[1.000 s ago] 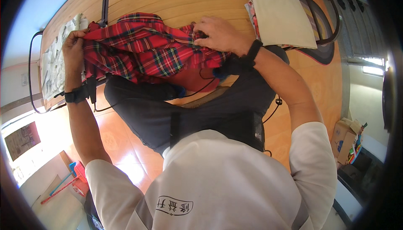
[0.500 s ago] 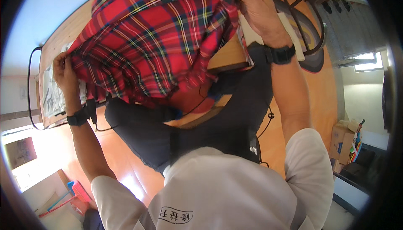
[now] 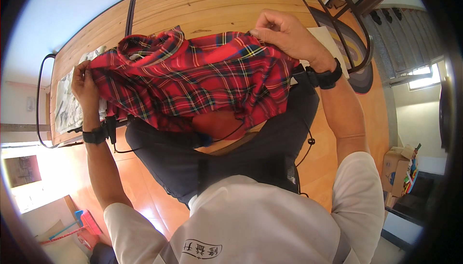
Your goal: Folding a red plaid shirt on a wooden table.
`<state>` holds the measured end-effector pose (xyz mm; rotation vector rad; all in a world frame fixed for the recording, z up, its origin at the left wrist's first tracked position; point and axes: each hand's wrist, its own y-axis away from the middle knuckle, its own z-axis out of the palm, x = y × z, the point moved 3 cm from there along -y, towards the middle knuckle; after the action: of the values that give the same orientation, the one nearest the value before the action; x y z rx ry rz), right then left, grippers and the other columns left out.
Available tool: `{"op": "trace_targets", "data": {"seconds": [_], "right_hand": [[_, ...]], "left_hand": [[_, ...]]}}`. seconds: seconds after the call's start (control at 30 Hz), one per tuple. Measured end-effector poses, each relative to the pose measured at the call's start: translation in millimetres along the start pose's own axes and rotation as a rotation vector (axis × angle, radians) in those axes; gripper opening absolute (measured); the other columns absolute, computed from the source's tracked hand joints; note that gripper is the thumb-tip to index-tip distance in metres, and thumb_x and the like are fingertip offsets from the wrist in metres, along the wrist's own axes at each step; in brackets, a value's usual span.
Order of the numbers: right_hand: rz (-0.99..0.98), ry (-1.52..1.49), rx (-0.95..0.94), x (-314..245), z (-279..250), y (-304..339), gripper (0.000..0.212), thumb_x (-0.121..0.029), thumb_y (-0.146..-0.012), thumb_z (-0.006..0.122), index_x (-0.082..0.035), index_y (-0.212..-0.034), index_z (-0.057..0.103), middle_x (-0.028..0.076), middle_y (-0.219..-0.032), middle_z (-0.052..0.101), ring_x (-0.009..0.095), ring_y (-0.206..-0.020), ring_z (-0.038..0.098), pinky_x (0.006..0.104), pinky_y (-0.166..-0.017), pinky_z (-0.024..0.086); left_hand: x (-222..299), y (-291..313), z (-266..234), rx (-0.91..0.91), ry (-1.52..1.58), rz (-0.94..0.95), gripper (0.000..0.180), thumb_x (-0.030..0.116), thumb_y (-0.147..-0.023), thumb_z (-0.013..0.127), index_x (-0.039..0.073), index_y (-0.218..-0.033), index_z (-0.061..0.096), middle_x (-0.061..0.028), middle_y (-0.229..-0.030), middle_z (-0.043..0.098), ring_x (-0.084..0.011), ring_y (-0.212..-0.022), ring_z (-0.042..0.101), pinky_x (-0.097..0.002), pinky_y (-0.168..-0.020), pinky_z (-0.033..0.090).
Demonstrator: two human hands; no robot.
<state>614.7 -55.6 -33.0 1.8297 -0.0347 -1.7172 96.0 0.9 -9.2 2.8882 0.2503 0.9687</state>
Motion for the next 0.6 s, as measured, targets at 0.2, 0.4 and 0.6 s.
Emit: {"op": "trace_targets", "data": {"seconds": [0.2, 0.4, 0.6], "right_hand": [[0.019, 0.047, -0.057, -2.6, 3.3, 2.0, 0.021, -0.020, -0.091, 0.076, -0.003, -0.097, 0.066, -0.004, -0.075, 0.058, 0.004, -0.070, 0.052, 0.0218, -0.062, 0.043], [0.040, 0.202, -0.093, 7.4, 0.1, 6.1, 0.016, -0.017, -0.092, 0.073, -0.004, -0.094, 0.066, -0.004, -0.073, 0.057, 0.005, -0.067, 0.050, 0.0236, -0.060, 0.042], [0.002, 0.099, 0.054, 11.5, 0.3, 12.0, 0.014, -0.015, -0.095, 0.069, -0.002, -0.092, 0.064, -0.003, -0.076, 0.059, 0.006, -0.070, 0.051, 0.0250, -0.061, 0.043]], "left_hand": [[-6.0, 1.2, -3.8, 0.006, -0.001, -0.008, 0.015, 0.004, -0.100, 0.057, -0.001, -0.110, 0.067, -0.0064, -0.104, 0.070, -0.0118, -0.096, 0.064, -0.0262, -0.088, 0.050], [2.7, -0.9, 4.8, -0.012, -0.033, 0.011, 0.015, 0.003, -0.100, 0.057, -0.001, -0.111, 0.067, -0.0061, -0.106, 0.070, -0.0118, -0.097, 0.064, -0.0259, -0.089, 0.050], [-8.9, -1.9, 4.9, -0.038, 0.028, -0.056, 0.017, 0.002, -0.100, 0.056, 0.000, -0.113, 0.067, -0.0065, -0.107, 0.069, -0.0121, -0.099, 0.064, -0.0258, -0.090, 0.050]]}}
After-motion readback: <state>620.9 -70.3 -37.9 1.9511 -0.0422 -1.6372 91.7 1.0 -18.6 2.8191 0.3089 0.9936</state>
